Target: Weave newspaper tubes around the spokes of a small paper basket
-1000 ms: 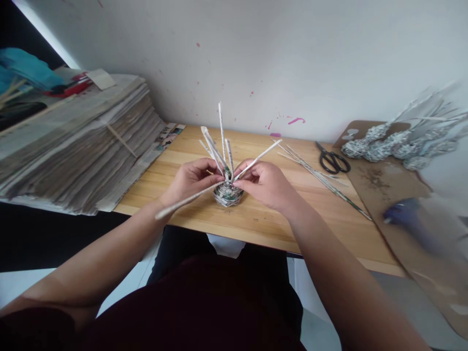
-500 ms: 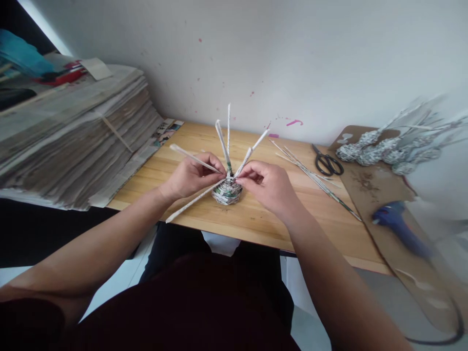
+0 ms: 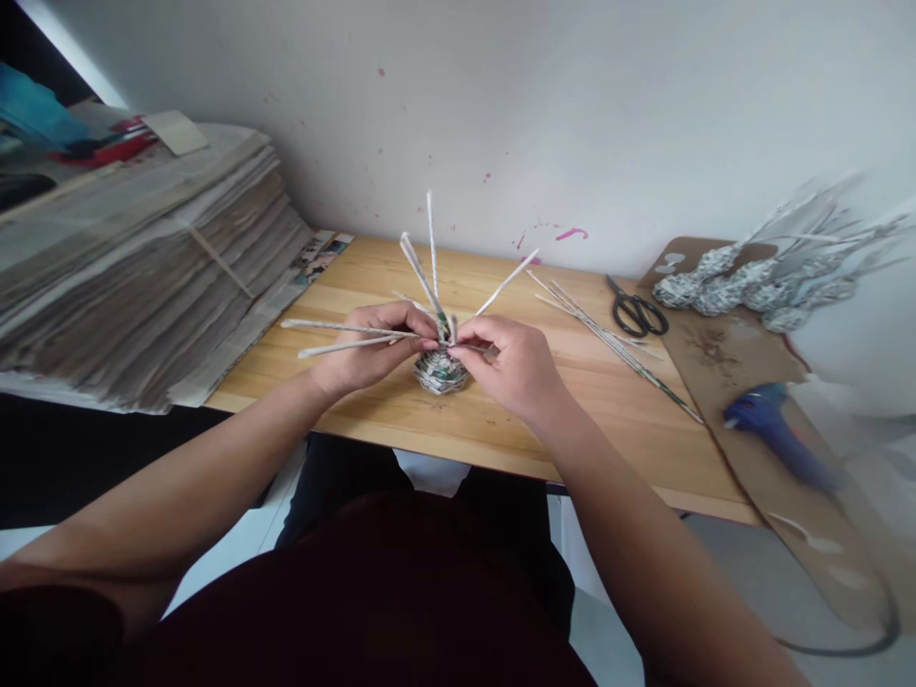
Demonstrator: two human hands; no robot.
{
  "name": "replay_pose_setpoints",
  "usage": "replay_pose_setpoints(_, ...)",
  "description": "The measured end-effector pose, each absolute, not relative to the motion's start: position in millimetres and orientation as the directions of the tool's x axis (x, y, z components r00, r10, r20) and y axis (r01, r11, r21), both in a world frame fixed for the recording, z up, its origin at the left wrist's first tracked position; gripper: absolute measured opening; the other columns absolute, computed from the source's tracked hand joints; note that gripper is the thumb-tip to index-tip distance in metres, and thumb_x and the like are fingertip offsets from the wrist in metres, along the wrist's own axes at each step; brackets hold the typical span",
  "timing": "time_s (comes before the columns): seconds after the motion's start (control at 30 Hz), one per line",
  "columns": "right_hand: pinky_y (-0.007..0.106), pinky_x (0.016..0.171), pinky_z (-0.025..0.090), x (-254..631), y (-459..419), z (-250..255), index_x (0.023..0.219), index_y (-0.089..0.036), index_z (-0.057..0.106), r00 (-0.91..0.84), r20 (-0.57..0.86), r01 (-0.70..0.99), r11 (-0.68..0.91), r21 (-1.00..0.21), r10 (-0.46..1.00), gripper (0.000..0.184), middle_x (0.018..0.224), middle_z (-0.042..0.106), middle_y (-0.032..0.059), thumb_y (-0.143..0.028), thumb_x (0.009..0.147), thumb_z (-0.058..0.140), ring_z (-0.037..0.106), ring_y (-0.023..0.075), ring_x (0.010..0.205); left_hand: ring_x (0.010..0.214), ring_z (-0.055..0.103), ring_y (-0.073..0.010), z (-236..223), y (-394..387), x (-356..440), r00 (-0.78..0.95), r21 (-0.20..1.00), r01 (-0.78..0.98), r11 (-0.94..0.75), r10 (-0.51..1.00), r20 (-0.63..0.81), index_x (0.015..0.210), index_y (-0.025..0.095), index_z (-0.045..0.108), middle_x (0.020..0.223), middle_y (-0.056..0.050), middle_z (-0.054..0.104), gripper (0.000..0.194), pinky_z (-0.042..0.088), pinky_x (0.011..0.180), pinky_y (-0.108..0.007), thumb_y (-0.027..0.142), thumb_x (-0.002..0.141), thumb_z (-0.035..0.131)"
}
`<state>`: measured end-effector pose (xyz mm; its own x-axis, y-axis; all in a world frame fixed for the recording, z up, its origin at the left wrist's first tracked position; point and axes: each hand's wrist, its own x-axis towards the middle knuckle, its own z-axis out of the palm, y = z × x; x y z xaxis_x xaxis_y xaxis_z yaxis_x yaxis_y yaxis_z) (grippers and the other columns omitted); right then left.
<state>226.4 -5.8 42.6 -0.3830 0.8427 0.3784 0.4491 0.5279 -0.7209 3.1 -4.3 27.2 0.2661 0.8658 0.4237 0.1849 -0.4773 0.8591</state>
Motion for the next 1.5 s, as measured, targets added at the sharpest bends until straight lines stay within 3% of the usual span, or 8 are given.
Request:
replay_pose_setpoints(0.23, 0.031, 0.067, 0.049, 219.4, -5.5, 49.1, 0.084, -0.023, 0.073, -0.366, 0.307, 0.466, 0.459, -0.757, 0.878, 0.003, 0.082, 0.076, 0.0002, -0.022, 0.086, 0.071, 0.066, 0.0165, 0.071, 0.067, 0.064, -0.0131, 23.6, 4.0, 5.7, 0.264, 0.917, 0.018, -0.399, 0.886, 0.380, 0.078, 0.016, 0.061, 0.072, -0.003, 0.069, 0.029, 0.052, 0.064, -0.026, 0.037, 0.086, 0.080)
replay_pose_setpoints(0.47, 0.031, 0.069, 0.049, 219.4, -8.5, 48.8, 0.079, -0.023, 0.072, -0.361, 0.360, 0.454, 0.499, -0.738, 0.860, 0.006, 0.084, 0.076, 0.0011, -0.021, 0.085, 0.072, 0.066, 0.0174, 0.075, 0.060, 0.066, -0.0145, 34.5, 6.5, 10.5, 0.286, 0.967, 0.101, -0.232, 0.938, 0.195, 0.086, 0.016, 0.067, 0.067, -0.001, 0.068, 0.032, 0.054, 0.057, -0.027, 0.039, 0.077, 0.087)
replay_pose_setpoints(0.77, 0.031, 0.074, 0.049, 225.9, -5.4, 47.4, 0.088, -0.023, 0.077, -0.421, 0.363, 0.407, 0.531, -0.743, 0.831, 0.013, 0.087, 0.077, 0.0012, -0.016, 0.089, 0.065, 0.069, 0.0170, 0.078, 0.057, 0.064, -0.0150, 25.7, -0.7, 17.3, 0.151, 0.909, 0.234, -0.345, 0.936, 0.317, 0.081, 0.019, 0.060, 0.063, 0.001, 0.065, 0.022, 0.051, 0.056, -0.027, 0.036, 0.089, 0.071)
replay_pose_setpoints(0.97, 0.031, 0.070, 0.046, 227.3, -0.1, 39.0, 0.085, -0.023, 0.077, -0.425, 0.487, 0.453, 0.645, -0.615, 0.763, 0.018, 0.084, 0.072, 0.0021, -0.011, 0.089, 0.063, 0.065, 0.0168, 0.076, 0.062, 0.062, -0.0133, 30.3, -9.0, 20.1, 0.162, 0.794, 0.372, -0.481, 0.876, 0.455, 0.084, 0.018, 0.063, 0.071, -0.001, 0.067, 0.017, 0.047, 0.059, -0.025, 0.031, 0.093, 0.067)
replay_pose_setpoints(1.07, 0.030, 0.070, 0.047, 228.2, 2.0, 33.4, 0.086, -0.023, 0.076, -0.421, 0.526, 0.425, 0.673, -0.604, 0.739, 0.018, 0.086, 0.071, 0.0020, -0.012, 0.090, 0.063, 0.065, 0.0163, 0.078, 0.061, 0.060, -0.0125, 29.6, -8.0, 20.1, 0.168, 0.822, 0.331, -0.464, 0.886, 0.433, 0.087, 0.018, 0.064, 0.071, -0.001, 0.067, 0.018, 0.047, 0.058, -0.024, 0.034, 0.092, 0.069)
replay_pose_setpoints(1.27, 0.030, 0.072, 0.050, 229.1, 3.0, 29.1, 0.087, -0.024, 0.076, -0.420, 0.558, 0.411, 0.698, -0.586, 0.716, 0.018, 0.088, 0.073, 0.0016, -0.011, 0.091, 0.064, 0.068, 0.0166, 0.080, 0.072, 0.068, -0.0159, 33.1, -3.5, 17.3, 0.256, 0.928, 0.165, -0.333, 0.923, 0.286, 0.083, 0.016, 0.068, 0.081, -0.004, 0.074, 0.027, 0.054, 0.066, -0.027, 0.036, 0.076, 0.084)
replay_pose_setpoints(1.37, 0.030, 0.073, 0.052, 227.5, 1.2, 29.8, 0.090, -0.022, 0.076, -0.426, 0.581, 0.417, 0.720, -0.555, 0.694, 0.016, 0.088, 0.074, 0.0026, -0.009, 0.089, 0.066, 0.069, 0.0173, 0.080, 0.071, 0.067, -0.0159, 35.8, -4.7, 16.5, 0.234, 0.919, 0.229, -0.320, 0.935, 0.267, 0.078, 0.016, 0.068, 0.079, -0.004, 0.074, 0.024, 0.053, 0.064, -0.026, 0.033, 0.076, 0.083)
replay_pose_setpoints(1.5, 0.038, 0.086, 0.055, 225.4, -2.6, 30.5, 0.096, -0.023, 0.077, -0.409, 0.651, 0.464, 0.760, -0.455, 0.639, 0.009, 0.098, 0.078, 0.0059, -0.019, 0.089, 0.075, 0.072, 0.0228, 0.092, 0.064, 0.062, -0.0132, 35.3, -7.7, 17.9, 0.217, 0.873, 0.321, -0.367, 0.926, 0.309, 0.075, 0.016, 0.067, 0.073, -0.001, 0.071, 0.019, 0.048, 0.060, -0.025, 0.030, 0.080, 0.079)
